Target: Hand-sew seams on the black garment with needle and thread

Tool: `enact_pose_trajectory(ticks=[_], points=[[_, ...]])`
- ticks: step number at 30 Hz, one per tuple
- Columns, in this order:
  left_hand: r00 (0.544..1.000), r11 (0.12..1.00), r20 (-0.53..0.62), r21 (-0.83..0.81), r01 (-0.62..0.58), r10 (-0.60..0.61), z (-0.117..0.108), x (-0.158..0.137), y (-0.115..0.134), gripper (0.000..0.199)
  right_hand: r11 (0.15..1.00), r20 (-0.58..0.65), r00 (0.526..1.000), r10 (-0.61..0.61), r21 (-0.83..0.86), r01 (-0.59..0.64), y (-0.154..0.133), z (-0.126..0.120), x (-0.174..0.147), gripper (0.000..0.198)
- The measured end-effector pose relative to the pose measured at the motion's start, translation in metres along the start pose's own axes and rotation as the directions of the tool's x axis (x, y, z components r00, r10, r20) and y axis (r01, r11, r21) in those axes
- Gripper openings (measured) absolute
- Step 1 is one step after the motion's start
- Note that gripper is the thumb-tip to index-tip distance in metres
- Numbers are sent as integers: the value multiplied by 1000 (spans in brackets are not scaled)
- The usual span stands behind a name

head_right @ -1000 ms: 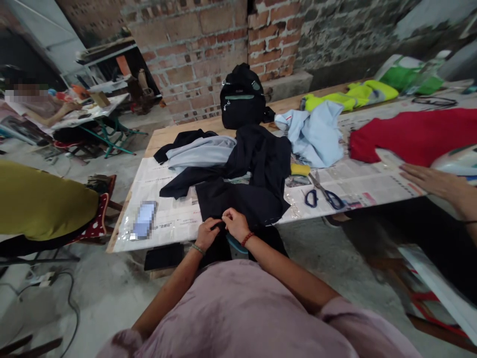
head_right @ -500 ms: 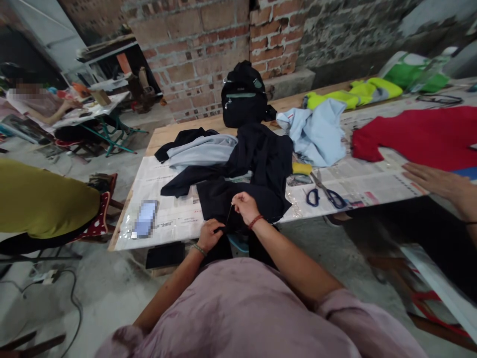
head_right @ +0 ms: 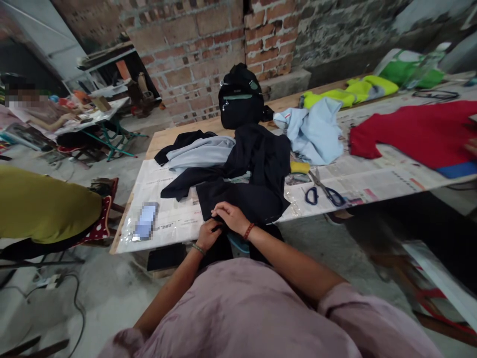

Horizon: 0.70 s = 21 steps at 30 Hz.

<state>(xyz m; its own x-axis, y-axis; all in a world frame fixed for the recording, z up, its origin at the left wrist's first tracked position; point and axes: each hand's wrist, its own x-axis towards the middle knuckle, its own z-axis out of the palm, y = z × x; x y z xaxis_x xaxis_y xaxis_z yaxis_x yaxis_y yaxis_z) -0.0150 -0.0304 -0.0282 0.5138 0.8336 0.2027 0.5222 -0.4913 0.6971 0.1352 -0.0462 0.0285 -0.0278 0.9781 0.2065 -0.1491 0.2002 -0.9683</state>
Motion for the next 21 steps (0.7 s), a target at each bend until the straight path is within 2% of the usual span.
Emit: enact_pose_trajectory(ticks=[1, 3, 4, 6, 9, 13, 17, 19, 21], points=[[1000, 1000, 2, -4, -3, 3, 0, 0, 0, 19, 985, 119, 991, -56, -154, 74, -2, -8, 1, 8], [1000, 1000, 6, -9, -10, 10, -1, 0, 1, 19, 909, 334, 939, -82, -361, 208, -6, -29, 6, 10], [1000, 1000, 7, -11, -10, 11, -2, 0, 2, 19, 871, 398, 915, -70, -423, 251, -8, -41, 9, 13], [1000, 1000, 4, -13, -1, 1, -3, 0, 3, 20, 806, 445, 894, -58, -507, 304, -14, -66, 15, 18], [1000, 1000, 7, -21, 13, -13, -4, 1, 5, 20, 734, 408, 910, -78, -594, 330, -22, -97, 23, 21], [1000, 999, 2, -35, 2, -2, -4, 1, 5, 21, 622, 269, 948, -169, -717, 314, -32, -128, 31, 18], [1000, 999, -8, -37, -14, 14, -3, 0, 1, 21, 369, 182, 926, -330, -878, 304, -40, -151, 33, 17], [1000, 999, -10, -34, -19, 19, -2, 0, 0, 20, 287, 140, 910, -389, -920, 265, -45, -162, 32, 19], [1000, 999, -13, -31, -25, 24, -1, 0, 0, 20, 240, 95, 900, -426, -947, 213, -51, -173, 30, 20]])
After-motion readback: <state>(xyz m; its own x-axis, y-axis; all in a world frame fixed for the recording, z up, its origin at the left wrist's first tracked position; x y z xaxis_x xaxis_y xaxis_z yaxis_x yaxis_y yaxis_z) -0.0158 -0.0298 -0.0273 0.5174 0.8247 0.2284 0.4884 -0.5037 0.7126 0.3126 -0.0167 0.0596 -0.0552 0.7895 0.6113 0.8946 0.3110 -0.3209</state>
